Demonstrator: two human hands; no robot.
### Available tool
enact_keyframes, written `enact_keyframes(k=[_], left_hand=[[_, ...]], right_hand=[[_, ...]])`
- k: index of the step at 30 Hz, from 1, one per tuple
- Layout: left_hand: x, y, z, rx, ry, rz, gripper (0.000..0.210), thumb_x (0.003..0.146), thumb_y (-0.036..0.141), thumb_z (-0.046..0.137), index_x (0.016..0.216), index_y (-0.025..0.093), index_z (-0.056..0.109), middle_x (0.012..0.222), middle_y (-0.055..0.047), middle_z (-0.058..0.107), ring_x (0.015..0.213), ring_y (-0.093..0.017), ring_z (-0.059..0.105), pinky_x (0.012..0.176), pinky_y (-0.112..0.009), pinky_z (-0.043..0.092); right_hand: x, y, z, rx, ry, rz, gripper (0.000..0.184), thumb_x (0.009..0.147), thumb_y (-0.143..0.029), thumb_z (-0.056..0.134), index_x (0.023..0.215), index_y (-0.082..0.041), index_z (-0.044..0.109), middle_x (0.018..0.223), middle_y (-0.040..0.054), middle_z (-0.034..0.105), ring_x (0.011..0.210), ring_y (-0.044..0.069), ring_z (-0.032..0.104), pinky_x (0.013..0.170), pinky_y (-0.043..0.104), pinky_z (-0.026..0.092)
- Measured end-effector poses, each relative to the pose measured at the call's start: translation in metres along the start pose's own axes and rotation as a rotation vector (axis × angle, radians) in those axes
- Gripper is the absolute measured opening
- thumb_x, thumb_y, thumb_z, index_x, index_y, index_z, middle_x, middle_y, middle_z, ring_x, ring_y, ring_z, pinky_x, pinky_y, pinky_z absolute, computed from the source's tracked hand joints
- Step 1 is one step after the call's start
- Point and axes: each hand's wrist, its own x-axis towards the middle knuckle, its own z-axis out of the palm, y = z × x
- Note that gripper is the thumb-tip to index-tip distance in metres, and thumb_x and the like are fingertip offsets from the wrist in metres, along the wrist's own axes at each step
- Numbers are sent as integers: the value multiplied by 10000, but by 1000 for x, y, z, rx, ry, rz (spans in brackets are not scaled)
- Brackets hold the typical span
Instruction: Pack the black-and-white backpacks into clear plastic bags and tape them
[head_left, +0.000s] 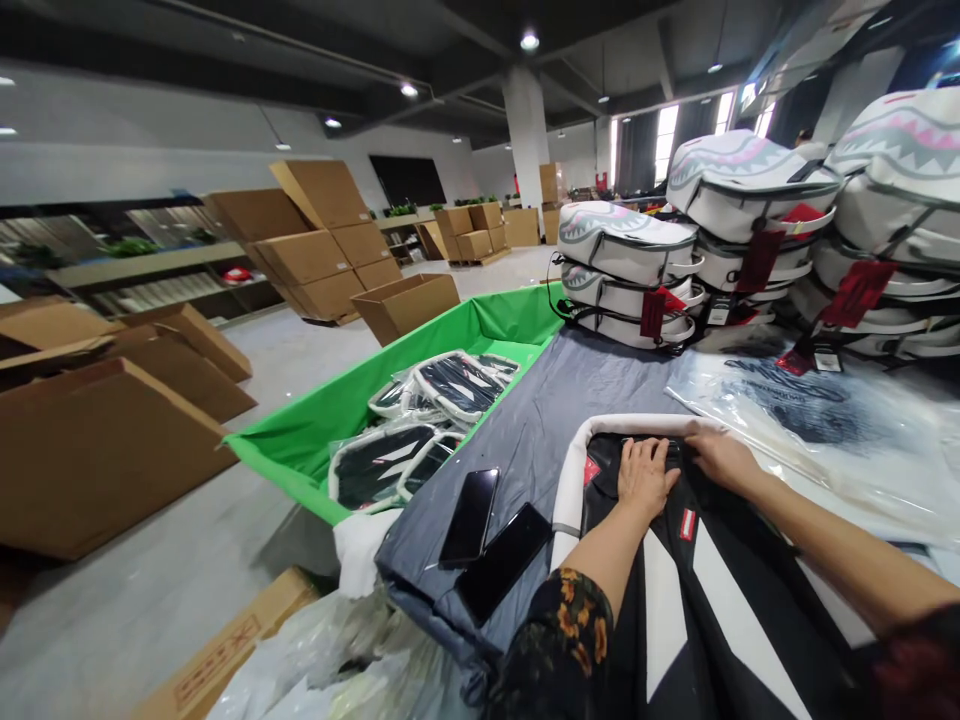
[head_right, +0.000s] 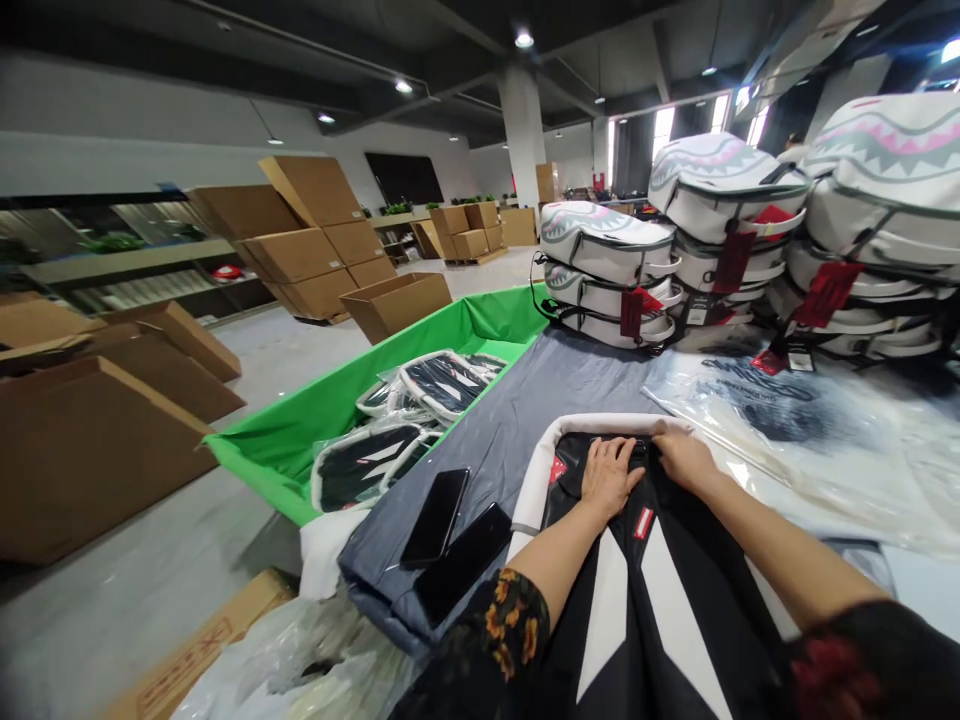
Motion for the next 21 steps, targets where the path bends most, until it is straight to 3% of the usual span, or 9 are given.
enact_keyframes(k=[2, 5, 7, 10, 12, 15, 17, 18, 21], left_hand=[[5, -1, -4, -4, -9, -20, 487, 964, 388, 646, 1400, 197, 542, 1360, -84, 641, 1281, -234, 589, 1221, -464, 375], [11, -1, -10, -32, -15, -28, 499, 972, 350, 636, 1418, 160, 523, 1369, -118, 634, 1302, -254, 576, 1228, -480, 350], [12, 1, -17, -53, -30, -20, 499, 986, 307, 609, 1442, 140, 494, 1382, -134, 628, 1317, -251, 564, 1236, -490, 324], [0, 9, -34, -81, -71, 29, 429, 1005, 243, 553, 1419, 136, 513, 1419, -146, 606, 1354, -240, 533, 1231, -494, 313], [-26, 18, -50, -115, -145, 123, 280, 1020, 264, 530, 1274, 204, 632, 1314, -67, 684, 1258, -192, 602, 1180, -402, 387], [-82, 33, -75, -226, -362, 493, 277, 1036, 416, 494, 966, 258, 710, 989, 21, 757, 965, -150, 687, 968, -276, 507], [-113, 40, -86, -240, -493, 747, 395, 1015, 532, 482, 869, 232, 693, 880, -13, 739, 872, -189, 675, 863, -303, 523], [-122, 42, -88, -211, -532, 810, 419, 1006, 551, 483, 854, 218, 685, 861, -35, 731, 860, -208, 666, 840, -321, 520], [-129, 40, -79, -57, -552, 748, 326, 1017, 413, 484, 889, 197, 691, 904, -71, 731, 911, -223, 655, 862, -333, 502]], right_hand=[[-48, -10, -3, 42, -1, -119, 374, 924, -205, 544, 1261, -262, 694, 1234, 65, 733, 1124, 217, 683, 980, 346, 517], [-120, -27, 5, 114, 138, -412, 447, 995, -396, 493, 1409, -267, 601, 1426, 90, 623, 1328, 261, 561, 1147, 469, 411], [-146, -37, 20, 133, 210, -588, 506, 1002, -483, 475, 1458, -277, 554, 1502, 92, 554, 1404, 278, 486, 1179, 526, 359], [-148, -45, 49, 108, 222, -587, 491, 1031, -424, 410, 1481, -265, 526, 1517, 91, 538, 1411, 247, 479, 1157, 502, 374], [-136, -48, 66, 98, 246, -514, 468, 1033, -356, 387, 1449, -232, 562, 1472, 110, 580, 1378, 245, 513, 1122, 482, 400], [-120, -53, 81, 140, 286, -448, 452, 1022, -310, 388, 1407, -198, 597, 1446, 114, 603, 1358, 248, 528, 1091, 461, 414], [-115, -59, 84, 195, 318, -398, 464, 1026, -307, 376, 1428, -185, 574, 1476, 107, 577, 1372, 244, 511, 1084, 456, 411], [-114, -62, 85, 221, 334, -371, 467, 1031, -309, 363, 1430, -182, 570, 1482, 106, 572, 1374, 244, 507, 1079, 455, 412], [-110, -63, 83, 270, 369, -328, 467, 1039, -305, 318, 1384, -171, 603, 1453, 125, 596, 1360, 253, 518, 1067, 457, 419]])
